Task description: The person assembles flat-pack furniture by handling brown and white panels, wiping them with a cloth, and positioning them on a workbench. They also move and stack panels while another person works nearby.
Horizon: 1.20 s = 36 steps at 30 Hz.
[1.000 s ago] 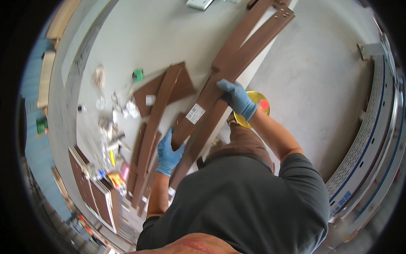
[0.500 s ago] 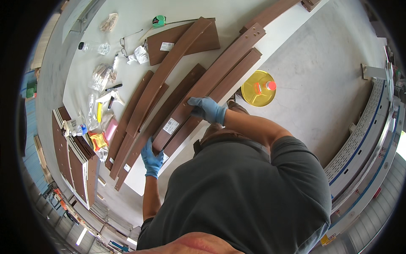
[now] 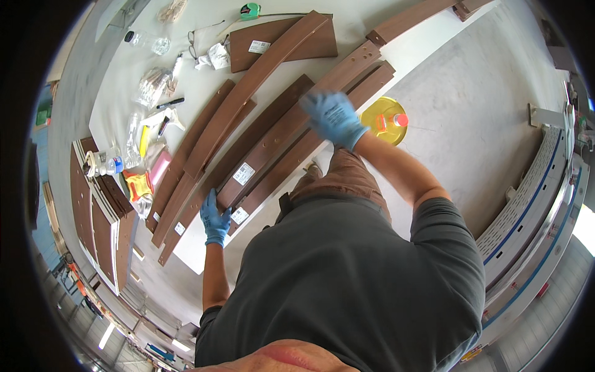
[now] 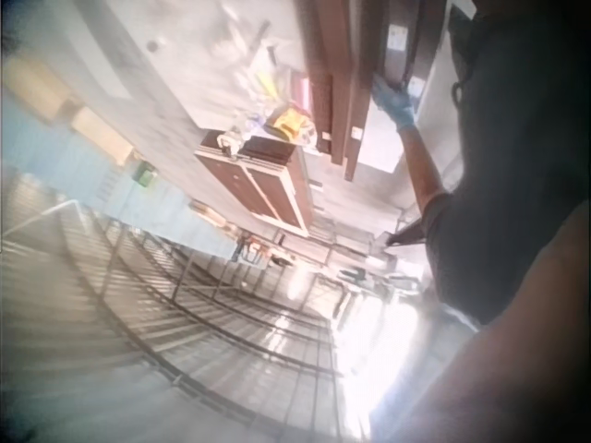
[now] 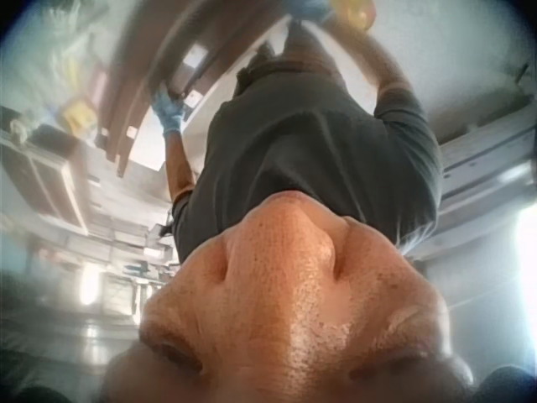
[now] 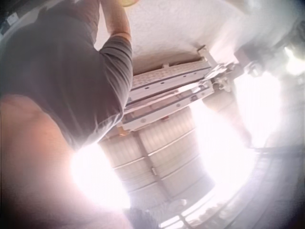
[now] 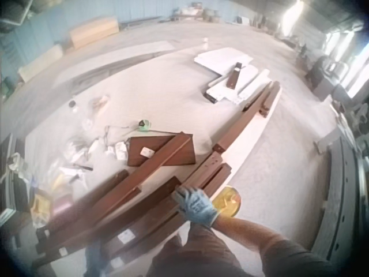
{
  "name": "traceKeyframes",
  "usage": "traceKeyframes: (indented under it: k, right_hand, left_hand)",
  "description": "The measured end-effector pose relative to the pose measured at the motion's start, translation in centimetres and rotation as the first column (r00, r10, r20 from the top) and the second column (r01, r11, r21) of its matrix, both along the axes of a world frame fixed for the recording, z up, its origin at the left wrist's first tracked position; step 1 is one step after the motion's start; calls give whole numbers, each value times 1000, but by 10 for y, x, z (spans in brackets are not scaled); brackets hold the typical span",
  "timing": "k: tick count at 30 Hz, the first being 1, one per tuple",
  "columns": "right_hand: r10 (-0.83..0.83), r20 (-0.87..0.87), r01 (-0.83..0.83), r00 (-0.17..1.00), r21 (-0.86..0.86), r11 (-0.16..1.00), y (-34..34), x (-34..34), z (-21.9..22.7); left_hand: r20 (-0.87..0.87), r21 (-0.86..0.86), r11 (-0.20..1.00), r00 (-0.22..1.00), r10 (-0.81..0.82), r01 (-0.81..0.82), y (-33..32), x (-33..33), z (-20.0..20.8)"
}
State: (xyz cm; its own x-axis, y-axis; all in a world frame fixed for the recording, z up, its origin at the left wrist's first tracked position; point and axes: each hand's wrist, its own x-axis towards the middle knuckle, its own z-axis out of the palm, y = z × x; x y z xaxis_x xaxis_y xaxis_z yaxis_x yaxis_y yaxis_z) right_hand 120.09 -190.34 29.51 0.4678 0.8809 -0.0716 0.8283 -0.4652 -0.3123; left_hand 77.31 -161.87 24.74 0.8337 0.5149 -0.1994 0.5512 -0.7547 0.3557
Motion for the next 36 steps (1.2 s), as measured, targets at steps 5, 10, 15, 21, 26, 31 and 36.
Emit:
traceKeyframes:
  k: [5,10,15,21,26,31,36]
  right_hand:
    - [222,349,-212,910,-66,975,-6,71,-17]
    - [353,362,-381,863,8,924,-13,85,-16]
    - [327,287,-353,900,42,935,-60,64,-14]
    - [270,199,-296,942,116,948,-77,59,-39]
    - [285,363,-360,887,158,920,-74,68,-45]
    - [287,315,-346,905,149,926,-71,75,-51]
    - [264,323,-344,909,223,912,-65,90,-59]
  left_hand:
    - [-67,127,992,997,31,-22,-8,14,25]
    - [-33,225,971,996,87,-77,-18,13,60]
    - [72,182,982,997,33,-45,-59,-9,53]
    - [82,274,949,987,135,-152,-99,-20,-1]
    - [58,344,925,987,147,-158,-109,-19,-1]
    - [66,423,906,998,-16,-13,-107,2,-4]
    - [-43,353,933,996,84,-64,-81,16,-9]
